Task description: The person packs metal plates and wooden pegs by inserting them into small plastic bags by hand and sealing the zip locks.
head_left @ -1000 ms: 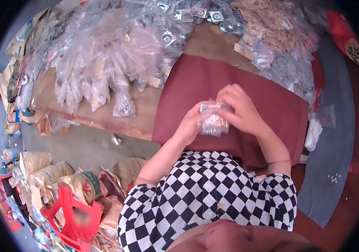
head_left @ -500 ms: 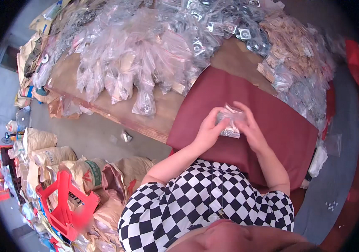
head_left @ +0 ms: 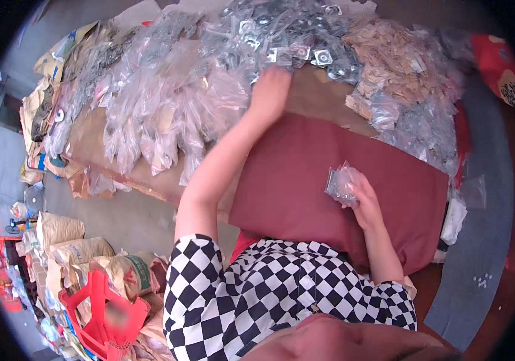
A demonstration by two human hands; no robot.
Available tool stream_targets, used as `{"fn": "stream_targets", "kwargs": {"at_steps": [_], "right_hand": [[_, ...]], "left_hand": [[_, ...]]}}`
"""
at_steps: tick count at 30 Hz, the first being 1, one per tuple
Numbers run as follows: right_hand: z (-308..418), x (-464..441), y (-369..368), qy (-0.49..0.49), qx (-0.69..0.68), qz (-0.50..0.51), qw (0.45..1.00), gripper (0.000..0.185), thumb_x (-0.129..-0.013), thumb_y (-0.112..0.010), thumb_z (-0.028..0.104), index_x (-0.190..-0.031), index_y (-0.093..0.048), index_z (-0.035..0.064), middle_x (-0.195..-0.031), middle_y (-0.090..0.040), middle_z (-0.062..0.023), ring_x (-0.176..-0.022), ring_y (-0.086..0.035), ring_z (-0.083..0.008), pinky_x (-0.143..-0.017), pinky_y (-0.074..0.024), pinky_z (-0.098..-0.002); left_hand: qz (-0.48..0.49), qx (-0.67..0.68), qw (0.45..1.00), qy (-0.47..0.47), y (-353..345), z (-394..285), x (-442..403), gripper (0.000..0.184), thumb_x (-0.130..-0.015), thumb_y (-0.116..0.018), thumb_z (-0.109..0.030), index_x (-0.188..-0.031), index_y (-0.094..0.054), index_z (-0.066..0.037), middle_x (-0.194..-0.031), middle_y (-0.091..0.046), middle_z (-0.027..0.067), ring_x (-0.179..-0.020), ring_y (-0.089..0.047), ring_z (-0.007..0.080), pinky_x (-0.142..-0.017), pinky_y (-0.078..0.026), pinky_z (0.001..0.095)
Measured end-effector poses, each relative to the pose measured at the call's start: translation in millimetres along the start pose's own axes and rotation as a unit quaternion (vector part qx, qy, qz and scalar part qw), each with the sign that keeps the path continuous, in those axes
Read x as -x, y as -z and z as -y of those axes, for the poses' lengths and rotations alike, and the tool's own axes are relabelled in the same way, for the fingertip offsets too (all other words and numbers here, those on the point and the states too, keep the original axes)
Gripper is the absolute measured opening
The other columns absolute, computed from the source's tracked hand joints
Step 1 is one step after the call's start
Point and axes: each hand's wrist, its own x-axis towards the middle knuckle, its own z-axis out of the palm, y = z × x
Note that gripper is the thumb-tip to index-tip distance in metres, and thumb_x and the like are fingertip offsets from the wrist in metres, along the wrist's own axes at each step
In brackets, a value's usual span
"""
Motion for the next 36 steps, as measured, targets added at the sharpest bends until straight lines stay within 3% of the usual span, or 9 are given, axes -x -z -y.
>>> {"fn": "stream_targets", "kwargs": {"at_steps": [4, 8, 16, 21, 25, 29, 30, 33, 36], "right_hand": [[-11.9, 1.7, 13.1, 0.049, -0.011, -0.049, 0.998, 0.038, -0.095, -0.056, 0.016, -0.131, -0.049, 0.0049, -0.114, -0.064, -0.0084, -0.090, -0.067, -0.0170, -0.061, -0.0545, -0.0267], [-19.1, 6.9, 22.1, 0.082, -0.024, -0.082, 0.993, 0.036, -0.096, -0.054, 0.014, -0.130, -0.049, 0.0055, -0.113, -0.064, -0.0079, -0.090, -0.066, -0.0150, -0.061, -0.0556, -0.0267], [-33.4, 4.3, 30.2, 0.091, -0.038, -0.094, 0.991, 0.033, -0.096, -0.053, 0.013, -0.128, -0.048, 0.0058, -0.115, -0.063, -0.0088, -0.091, -0.066, -0.0160, -0.063, -0.0564, -0.0275], [-34.2, 8.2, 34.7, 0.095, -0.067, -0.095, 0.989, 0.037, -0.097, -0.053, 0.013, -0.133, -0.046, 0.0044, -0.115, -0.063, -0.0076, -0.092, -0.065, -0.0141, -0.061, -0.0559, -0.0259], [-31.4, 9.6, 34.0, 0.102, -0.084, -0.097, 0.986, 0.042, -0.097, -0.052, 0.013, -0.137, -0.043, 0.0041, -0.119, -0.061, -0.0085, -0.094, -0.064, -0.0144, -0.063, -0.0560, -0.0266], [-34.9, 8.1, 38.8, 0.104, -0.080, -0.092, 0.987, 0.035, -0.098, -0.054, 0.016, -0.131, -0.047, 0.0061, -0.116, -0.062, -0.0080, -0.096, -0.065, -0.0163, -0.066, -0.0566, -0.0279], [-33.3, 6.7, 38.5, 0.100, -0.079, -0.093, 0.987, 0.039, -0.098, -0.052, 0.014, -0.135, -0.045, 0.0052, -0.119, -0.061, -0.0083, -0.095, -0.065, -0.0159, -0.065, -0.0562, -0.0276], [-33.1, 4.1, 35.6, 0.089, -0.075, -0.092, 0.989, 0.044, -0.098, -0.051, 0.012, -0.140, -0.041, 0.0044, -0.121, -0.061, -0.0086, -0.095, -0.065, -0.0154, -0.064, -0.0557, -0.0271], [-32.5, 3.1, 34.7, 0.089, -0.073, -0.090, 0.989, 0.044, -0.098, -0.051, 0.012, -0.141, -0.041, 0.0048, -0.122, -0.060, -0.0086, -0.096, -0.064, -0.0157, -0.065, -0.0557, -0.0272]], "left_hand": [[0.051, -0.149, 0.985, -0.067, -19.8, 57.1, -46.2, 0.035, -0.086, -0.053, -0.008, -0.119, -0.061, -0.015, -0.114, -0.066, 0.0064, -0.123, -0.054, 0.0279, -0.113, -0.028, 0.0567], [0.144, -0.275, 0.950, -0.028, -9.2, 81.6, -52.1, 0.015, -0.083, -0.061, -0.014, -0.085, -0.075, -0.016, -0.090, -0.071, 0.0039, -0.105, -0.063, 0.0245, -0.108, -0.032, 0.0612], [-0.006, -0.073, 0.996, 0.049, 45.8, 77.1, -34.4, 0.013, -0.077, -0.072, -0.018, -0.087, -0.069, -0.010, -0.093, -0.068, 0.0093, -0.099, -0.063, 0.0283, -0.086, -0.049, 0.0491], [0.340, -0.093, 0.926, -0.133, 36.4, 61.7, -5.8, 0.017, -0.075, -0.069, -0.018, -0.090, -0.069, -0.011, -0.096, -0.067, 0.0111, -0.102, -0.063, 0.0311, -0.090, -0.048, 0.0501], [0.348, -0.219, 0.901, -0.140, 44.6, 52.6, 9.6, 0.012, -0.077, -0.067, -0.015, -0.088, -0.070, -0.012, -0.094, -0.069, 0.0094, -0.098, -0.064, 0.0313, -0.094, -0.046, 0.0508], [0.108, 0.012, 0.994, 0.025, 112.2, 57.8, 10.3, 0.011, -0.079, -0.065, -0.011, -0.088, -0.070, -0.014, -0.095, -0.070, 0.0058, -0.110, -0.059, 0.0260, -0.108, -0.031, 0.0593], [0.043, 0.010, 0.999, -0.003, 130.2, 52.6, 7.8, 0.008, -0.083, -0.068, -0.012, -0.091, -0.069, -0.011, -0.098, -0.070, 0.0074, -0.106, -0.061, 0.0276, -0.105, -0.039, 0.0498], [0.001, 0.346, 0.936, 0.059, 162.9, 31.8, -0.4, 0.015, -0.094, -0.064, -0.014, -0.104, -0.069, -0.005, -0.100, -0.070, 0.0057, -0.101, -0.065, 0.0188, -0.090, -0.048, 0.0262], [0.035, 0.475, 0.875, 0.083, 182.9, 7.8, -9.6, 0.015, -0.096, -0.060, -0.009, -0.106, -0.068, -0.002, -0.099, -0.069, 0.0034, -0.102, -0.064, 0.0133, -0.089, -0.050, 0.0279]]}}
